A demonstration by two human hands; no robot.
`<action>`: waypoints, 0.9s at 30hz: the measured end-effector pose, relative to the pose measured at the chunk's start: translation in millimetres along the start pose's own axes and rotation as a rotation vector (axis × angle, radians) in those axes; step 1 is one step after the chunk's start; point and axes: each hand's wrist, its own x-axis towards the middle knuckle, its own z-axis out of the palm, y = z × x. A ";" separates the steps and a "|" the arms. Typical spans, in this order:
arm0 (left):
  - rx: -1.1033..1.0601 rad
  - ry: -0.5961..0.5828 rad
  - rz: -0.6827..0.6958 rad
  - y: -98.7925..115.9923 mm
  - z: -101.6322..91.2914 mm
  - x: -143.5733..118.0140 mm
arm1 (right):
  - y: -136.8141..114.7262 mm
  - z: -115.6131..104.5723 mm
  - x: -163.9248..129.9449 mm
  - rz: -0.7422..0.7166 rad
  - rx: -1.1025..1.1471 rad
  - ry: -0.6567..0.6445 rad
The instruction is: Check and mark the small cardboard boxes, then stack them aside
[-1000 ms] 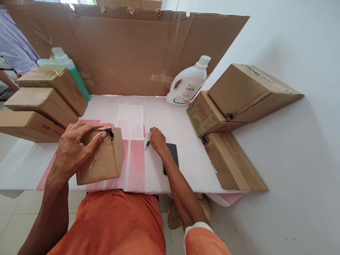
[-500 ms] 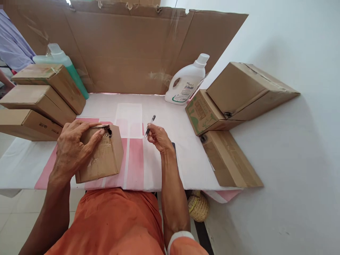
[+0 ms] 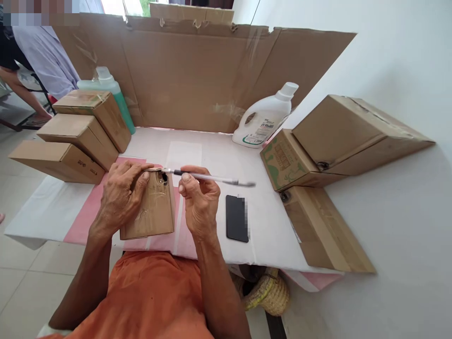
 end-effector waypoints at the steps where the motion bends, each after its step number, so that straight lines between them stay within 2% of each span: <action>1: -0.017 0.005 0.004 -0.8 -0.3 -0.3 | 3.2 2.8 -2.0 -0.015 0.013 0.029; 4: -0.105 0.028 -0.001 -4.2 -0.5 -1.3 | 11.5 10.3 -9.1 -0.087 0.000 0.075; 10: -0.200 0.051 -0.015 -9.2 4.4 -3.1 | 24.3 14.6 -22.2 -0.268 -0.273 0.115; 18: -0.204 0.053 -0.016 -6.0 7.2 -4.7 | 22.6 12.8 -22.9 -0.310 -0.354 0.033; 27: -0.187 0.054 -0.005 -6.8 7.6 -2.2 | 14.2 12.2 -20.0 -0.268 -0.437 -0.013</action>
